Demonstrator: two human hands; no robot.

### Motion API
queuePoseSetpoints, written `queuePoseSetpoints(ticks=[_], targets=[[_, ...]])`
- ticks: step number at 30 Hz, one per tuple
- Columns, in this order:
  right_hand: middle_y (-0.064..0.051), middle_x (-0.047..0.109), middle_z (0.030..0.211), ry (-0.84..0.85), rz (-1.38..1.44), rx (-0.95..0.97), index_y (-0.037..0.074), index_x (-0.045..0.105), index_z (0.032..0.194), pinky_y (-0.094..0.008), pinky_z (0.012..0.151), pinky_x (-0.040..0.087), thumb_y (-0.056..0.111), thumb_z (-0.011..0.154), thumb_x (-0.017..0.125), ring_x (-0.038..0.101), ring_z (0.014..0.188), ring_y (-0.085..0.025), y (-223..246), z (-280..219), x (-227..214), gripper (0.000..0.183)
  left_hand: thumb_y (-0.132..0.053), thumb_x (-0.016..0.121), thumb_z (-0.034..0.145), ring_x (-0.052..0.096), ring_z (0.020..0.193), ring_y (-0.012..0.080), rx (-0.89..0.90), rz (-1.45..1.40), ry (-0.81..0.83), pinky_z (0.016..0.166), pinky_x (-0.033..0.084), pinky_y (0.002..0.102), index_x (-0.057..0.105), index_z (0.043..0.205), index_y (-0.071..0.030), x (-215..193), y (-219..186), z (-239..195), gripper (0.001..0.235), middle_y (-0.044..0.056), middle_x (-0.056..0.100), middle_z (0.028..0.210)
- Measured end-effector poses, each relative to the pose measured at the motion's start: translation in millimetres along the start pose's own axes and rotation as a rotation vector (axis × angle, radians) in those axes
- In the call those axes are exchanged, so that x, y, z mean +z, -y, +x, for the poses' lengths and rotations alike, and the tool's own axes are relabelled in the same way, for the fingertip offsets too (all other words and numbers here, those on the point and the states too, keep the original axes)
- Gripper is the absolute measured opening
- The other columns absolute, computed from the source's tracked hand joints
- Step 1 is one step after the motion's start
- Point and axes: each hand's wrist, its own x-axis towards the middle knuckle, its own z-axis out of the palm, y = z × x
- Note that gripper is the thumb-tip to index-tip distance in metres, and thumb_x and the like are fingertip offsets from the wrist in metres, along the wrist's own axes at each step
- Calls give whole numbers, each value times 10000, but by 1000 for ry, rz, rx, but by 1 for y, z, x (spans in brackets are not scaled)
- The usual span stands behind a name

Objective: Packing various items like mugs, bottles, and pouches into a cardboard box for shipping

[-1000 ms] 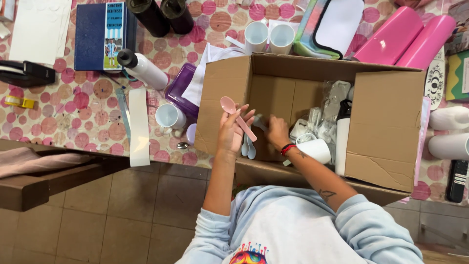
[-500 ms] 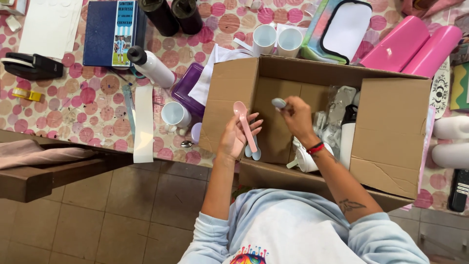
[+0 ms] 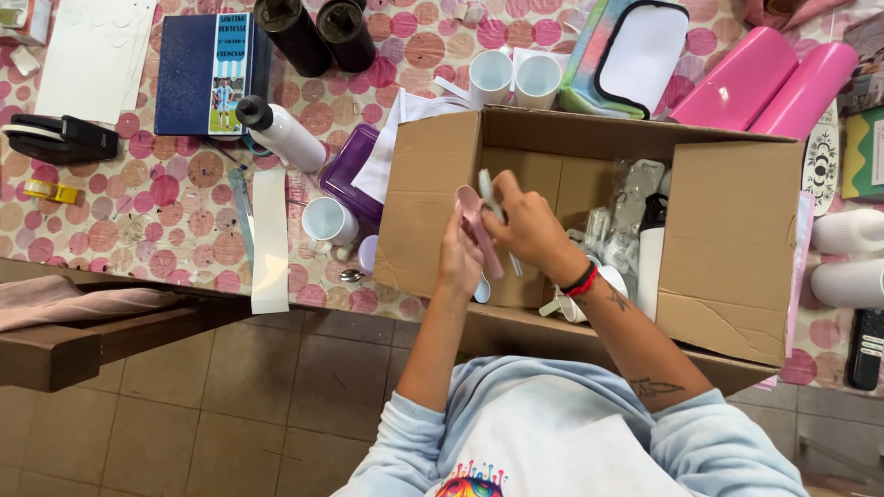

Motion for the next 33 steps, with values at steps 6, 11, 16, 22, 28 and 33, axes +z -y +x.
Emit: queuePoseSetpoints(ticks=[6,11,16,22,28,33], targets=[[-116,744,760,-5,53,-135,153,562,1051,-542,738,545,299,785,793,732,804,-416,-16,5,26,381,-296,682,1014,738,945,231,30,-101,-10,833,621,398,657,1253,-89,-14,19,19,317,114,739,1105],[-32,749,791,-131,315,-59,197,644,1021,-342,669,550,257,834,773,728,743,-222,-33,17,29,235,-193,699,989,705,791,168,59,-87,-69,689,617,336,611,1196,-94,-15,-8,2,246,57,726,974],[-99,745,907,-31,-98,-253,156,706,1021,-455,727,593,207,824,721,734,884,-324,-109,34,91,203,-213,633,1031,515,556,71,42,-40,-96,438,417,180,544,1089,-102,-10,-49,-25,153,-23,546,787],[-113,636,1181,299,-411,-947,109,583,1198,-545,664,611,-28,821,563,689,925,-420,-140,18,139,402,-239,600,1056,329,463,9,4,-46,-44,365,285,125,582,1198,-86,-38,-46,-16,210,-61,329,702],[-80,687,1118,425,-724,-819,161,684,1168,-449,623,629,83,847,641,774,790,-325,-195,39,167,333,-252,593,1058,326,467,5,-27,-58,-35,369,275,123,602,1216,-115,-47,-39,-15,210,-74,324,703],[-206,724,1117,681,-535,-359,31,637,1256,-563,692,621,159,814,784,750,927,-436,-222,51,161,482,-178,594,1042,449,569,75,-14,-57,-30,454,373,182,578,1264,-64,-49,-32,-8,250,-17,418,761]])
